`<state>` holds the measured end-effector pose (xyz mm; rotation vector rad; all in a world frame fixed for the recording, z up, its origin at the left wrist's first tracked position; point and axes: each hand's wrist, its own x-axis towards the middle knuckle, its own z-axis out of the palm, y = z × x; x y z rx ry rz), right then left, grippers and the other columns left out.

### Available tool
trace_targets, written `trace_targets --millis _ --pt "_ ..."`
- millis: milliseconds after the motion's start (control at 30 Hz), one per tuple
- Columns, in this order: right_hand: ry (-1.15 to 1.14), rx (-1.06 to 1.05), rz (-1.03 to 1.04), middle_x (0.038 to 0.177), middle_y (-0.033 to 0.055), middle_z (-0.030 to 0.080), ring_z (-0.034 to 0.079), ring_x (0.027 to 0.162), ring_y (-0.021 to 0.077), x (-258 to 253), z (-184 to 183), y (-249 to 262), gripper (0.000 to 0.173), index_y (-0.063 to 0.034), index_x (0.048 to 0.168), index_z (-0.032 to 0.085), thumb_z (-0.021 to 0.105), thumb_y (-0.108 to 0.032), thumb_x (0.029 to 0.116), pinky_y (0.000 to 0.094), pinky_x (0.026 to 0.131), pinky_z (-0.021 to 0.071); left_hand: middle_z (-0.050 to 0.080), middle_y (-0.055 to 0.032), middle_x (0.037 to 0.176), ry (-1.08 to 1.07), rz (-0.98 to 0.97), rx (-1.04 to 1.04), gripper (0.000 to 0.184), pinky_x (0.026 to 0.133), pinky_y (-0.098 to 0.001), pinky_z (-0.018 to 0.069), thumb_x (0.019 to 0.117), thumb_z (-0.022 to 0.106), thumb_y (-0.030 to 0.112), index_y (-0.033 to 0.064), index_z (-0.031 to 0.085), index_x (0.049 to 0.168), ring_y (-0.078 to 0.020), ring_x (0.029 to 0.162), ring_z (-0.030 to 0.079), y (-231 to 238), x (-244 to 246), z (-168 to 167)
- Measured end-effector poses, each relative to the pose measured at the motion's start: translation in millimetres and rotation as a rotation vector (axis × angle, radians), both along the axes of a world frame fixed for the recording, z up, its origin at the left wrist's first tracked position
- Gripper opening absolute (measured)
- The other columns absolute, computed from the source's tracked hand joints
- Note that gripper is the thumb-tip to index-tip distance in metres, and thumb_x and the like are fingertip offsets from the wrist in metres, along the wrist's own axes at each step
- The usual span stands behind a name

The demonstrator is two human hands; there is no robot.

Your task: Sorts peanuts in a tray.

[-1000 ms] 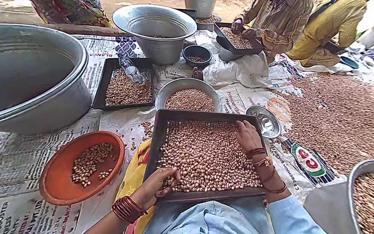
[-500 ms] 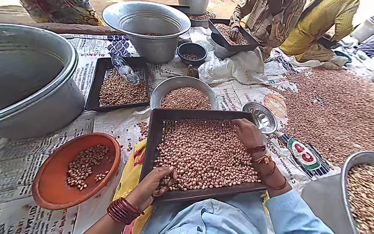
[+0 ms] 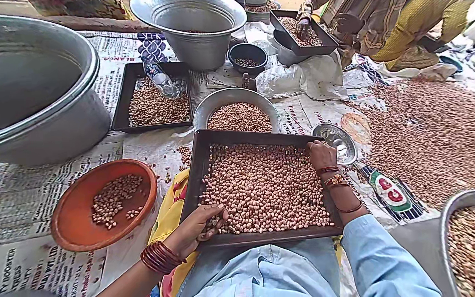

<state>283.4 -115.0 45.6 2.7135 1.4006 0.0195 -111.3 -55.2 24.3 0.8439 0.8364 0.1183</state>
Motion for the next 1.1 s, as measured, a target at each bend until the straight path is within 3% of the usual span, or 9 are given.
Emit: trace_targets --millis 267,367,433,500,667,800,967,1033,1100 --pt "0.240 -0.026 0.044 0.120 0.0224 0.069 0.066 0.110 0.0419 -32.9 30.5 -6.5 0.029 -0.0028 0.120 0.071 0.060 -0.023 0.1022 0.0614 0.091 0.0497 0.056 0.0032 0.061 0.003 0.010 -0.007 0.049 0.038 -0.0120 0.0301 0.1127 0.028 0.019 0.0070 0.066 0.085 0.0017 0.041 0.039 1.3 0.3 0.0" --pt "0.692 0.218 0.386 0.107 0.0043 0.074 0.069 0.090 0.0120 -73.6 46.2 -25.6 0.025 -0.0093 0.116 0.073 0.065 -0.027 0.0995 0.0316 0.081 0.0569 0.058 0.0029 0.062 0.032 0.006 0.001 0.053 0.038 -0.0128 0.0301 0.1132 0.024 0.025 0.0074 0.067 0.089 0.0014 0.041 0.040 1.1 0.7 -0.2" --pt "0.878 0.350 0.497 0.111 0.0008 0.074 0.070 0.092 0.0023 -90.4 50.3 -32.1 0.030 -0.0093 0.122 0.070 0.066 -0.027 0.0988 0.0190 0.079 0.0576 0.061 0.0017 0.064 0.045 -0.032 -0.005 0.059 0.040 -0.0138 0.0309 0.1135 0.018 0.031 0.0060 0.070 0.100 0.0003 0.044 0.042 2.0 0.8 1.0" --pt "0.793 0.418 0.464 0.109 0.0017 0.075 0.071 0.092 0.0031 -91.5 49.7 -34.4 0.024 -0.0091 0.118 0.073 0.065 -0.023 0.0997 0.0197 0.080 0.0580 0.065 0.0004 0.067 0.046 -0.073 -0.011 0.060 0.042 -0.0142 0.0342 0.1134 0.017 0.031 0.0060 0.071 0.105 -0.0005 0.046 0.046 2.9 0.2 3.1" --pt "0.633 0.300 0.460 0.103 0.0088 0.078 0.074 0.093 0.0171 -103.8 22.5 -19.0 0.019 -0.0056 0.107 0.077 0.062 -0.015 0.1000 0.0350 0.089 0.0586 0.061 0.0036 0.064 0.011 -0.065 -0.002 0.046 0.038 -0.0116 0.0291 0.1113 0.033 0.018 0.0094 0.067 0.082 0.0032 0.041 0.039 3.6 -0.3 0.4" --pt "0.482 0.226 0.599 0.114 0.0146 0.076 0.073 0.106 0.0324 -128.1 -0.8 2.1 0.023 -0.0060 0.114 0.077 0.060 -0.009 0.0988 0.0502 0.093 0.0561 0.060 0.0043 0.063 0.013 -0.055 0.001 0.044 0.038 -0.0117 0.0286 0.1113 0.033 0.017 0.0091 0.066 0.084 0.0032 0.042 0.039 2.6 0.4 1.0" --pt "0.388 0.059 0.609 0.111 0.0191 0.074 0.072 0.104 0.0374 -136.9 0.5 18.4 0.023 -0.0027 0.109 0.075 0.055 -0.012 0.1018 0.0532 0.088 0.0555 0.058 0.0045 0.061 -0.010 -0.051 0.019 0.044 0.038 -0.0118 0.0275 0.1113 0.034 0.018 0.0089 0.067 0.084 0.0035 0.041 0.038 2.7 -2.0 -0.4" --pt "0.479 0.161 0.658 0.107 0.0164 0.076 0.073 0.100 0.0321 -140.7 10.7 12.4 0.020 -0.0036 0.107 0.077 0.061 -0.014 0.0996 0.0485 0.087 0.0566 0.058 0.0045 0.061 0.005 -0.041 0.005 0.046 0.038 -0.0120 0.0277 0.1123 0.031 0.021 0.0090 0.066 0.085 0.0030 0.041 0.038 2.7 -0.9 0.5" --pt "0.740 0.353 0.734 0.102 0.0077 0.078 0.075 0.093 0.0137 -147.9 20.9 6.3 0.020 -0.0042 0.108 0.077 0.065 -0.017 0.0985 0.0300 0.088 0.0596 0.057 0.0045 0.061 0.032 -0.013 -0.015 0.050 0.039 -0.0128 0.0277 0.1134 0.026 0.026 0.0094 0.065 0.088 0.0018 0.042 0.039 2.5 1.3 2.5"
